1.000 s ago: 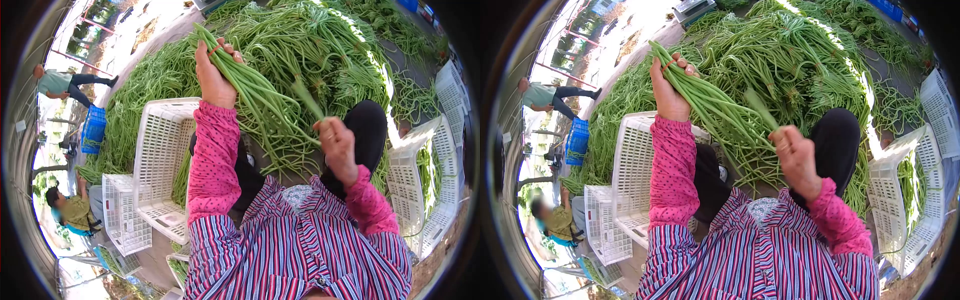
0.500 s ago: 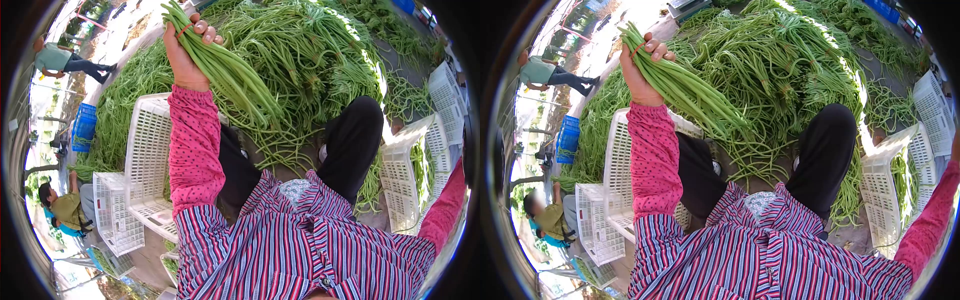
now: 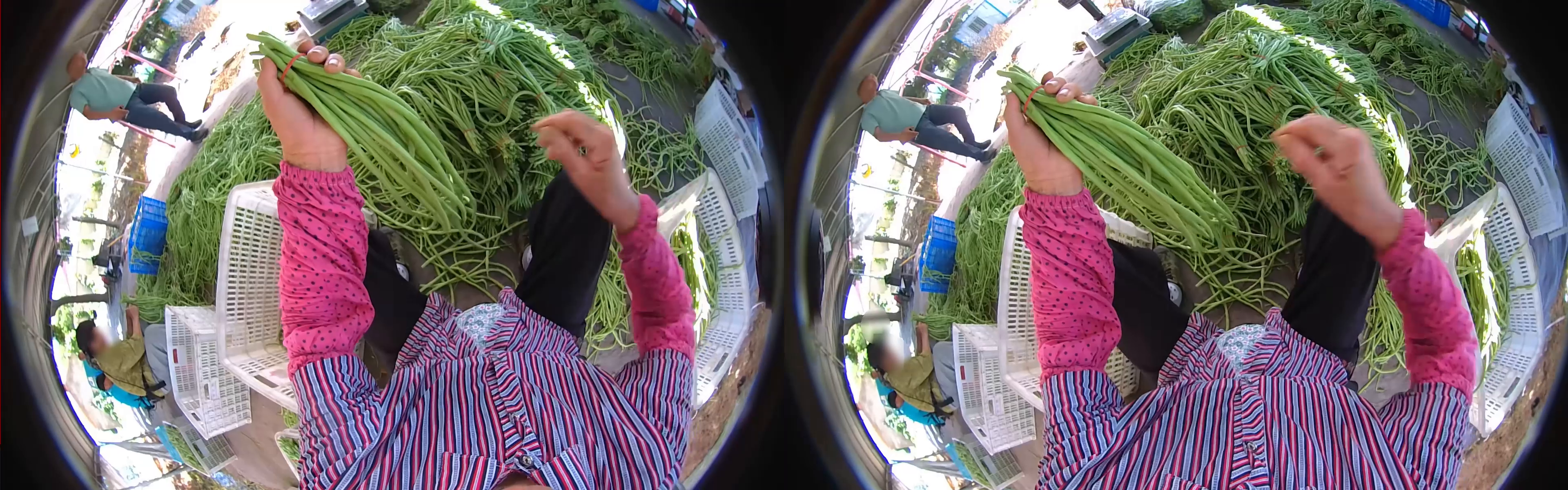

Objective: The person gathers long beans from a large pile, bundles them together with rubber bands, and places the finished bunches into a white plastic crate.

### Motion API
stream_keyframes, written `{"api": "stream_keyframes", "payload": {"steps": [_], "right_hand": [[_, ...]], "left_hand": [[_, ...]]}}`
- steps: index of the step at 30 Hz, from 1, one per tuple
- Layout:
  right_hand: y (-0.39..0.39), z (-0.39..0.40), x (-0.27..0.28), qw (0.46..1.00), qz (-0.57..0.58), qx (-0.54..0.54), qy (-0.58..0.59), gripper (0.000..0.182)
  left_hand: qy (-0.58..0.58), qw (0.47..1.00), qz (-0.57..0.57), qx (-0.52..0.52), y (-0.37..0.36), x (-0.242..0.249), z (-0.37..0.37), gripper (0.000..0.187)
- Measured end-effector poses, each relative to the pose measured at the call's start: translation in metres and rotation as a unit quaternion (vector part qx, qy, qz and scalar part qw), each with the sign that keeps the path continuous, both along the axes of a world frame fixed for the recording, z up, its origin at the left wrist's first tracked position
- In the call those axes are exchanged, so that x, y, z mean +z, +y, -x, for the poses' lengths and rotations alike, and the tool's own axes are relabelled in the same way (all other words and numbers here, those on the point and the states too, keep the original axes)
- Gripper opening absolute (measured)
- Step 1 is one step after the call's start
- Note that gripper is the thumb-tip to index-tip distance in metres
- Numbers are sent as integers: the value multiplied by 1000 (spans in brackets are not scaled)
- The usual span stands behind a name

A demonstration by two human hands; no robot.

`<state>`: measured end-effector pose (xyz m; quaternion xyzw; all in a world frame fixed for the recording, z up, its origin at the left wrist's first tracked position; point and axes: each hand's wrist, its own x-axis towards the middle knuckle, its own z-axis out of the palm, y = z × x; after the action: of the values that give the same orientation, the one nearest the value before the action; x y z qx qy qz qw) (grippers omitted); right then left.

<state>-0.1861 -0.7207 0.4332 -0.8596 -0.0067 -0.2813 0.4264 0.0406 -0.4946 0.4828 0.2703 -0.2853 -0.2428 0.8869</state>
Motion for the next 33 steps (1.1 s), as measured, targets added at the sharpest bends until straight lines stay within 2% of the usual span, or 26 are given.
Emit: {"api": "stream_keyframes", "payload": {"steps": [1,2,4,6,10,13,14,16,17,20,22,24,30,32,33], "right_hand": [[27,-15,6,996,47,39,-63,11],[48,-29,2,994,19,71,-79,10],[77,-50,-7,995,65,3,-71,16],[88,-65,-12,995,55,-49,-70,18],[81,-72,-20,994,23,-12,-102,20],[74,-71,-9,978,-198,65,31,21],[74,-70,-2,978,-196,66,32,21],[76,-71,7,985,-123,114,41,22],[81,-75,-1,989,-106,104,-10,22],[90,-54,4,990,-124,67,25,20],[97,-40,-13,990,-125,61,-7,19],[102,-21,-28,981,-188,28,38,18],[94,32,-48,960,-250,4,124,17],[92,63,-64,941,-271,-2,202,17],[94,76,-81,950,-259,-9,172,18]], "left_hand": [[14,1000,-5,18,-5,3,7,43],[7,1000,-7,14,-9,6,11,43],[38,998,-20,46,-15,6,16,43],[40,997,-32,61,-17,11,20,43],[51,994,-48,78,-16,9,21,46],[59,992,-54,97,-16,3,21,39],[57,991,-71,98,-19,2,26,33],[57,989,-88,99,-22,2,29,28],[70,991,-78,86,-23,3,30,23],[84,991,-75,78,-24,-2,27,17],[119,987,-94,49,-27,-7,27,16],[117,988,-90,44,-30,-17,26,16],[143,981,-127,20,-48,-39,28,15],[157,982,-98,33,-45,-42,2,14],[140,985,-77,57,-39,-42,-17,14]]}}
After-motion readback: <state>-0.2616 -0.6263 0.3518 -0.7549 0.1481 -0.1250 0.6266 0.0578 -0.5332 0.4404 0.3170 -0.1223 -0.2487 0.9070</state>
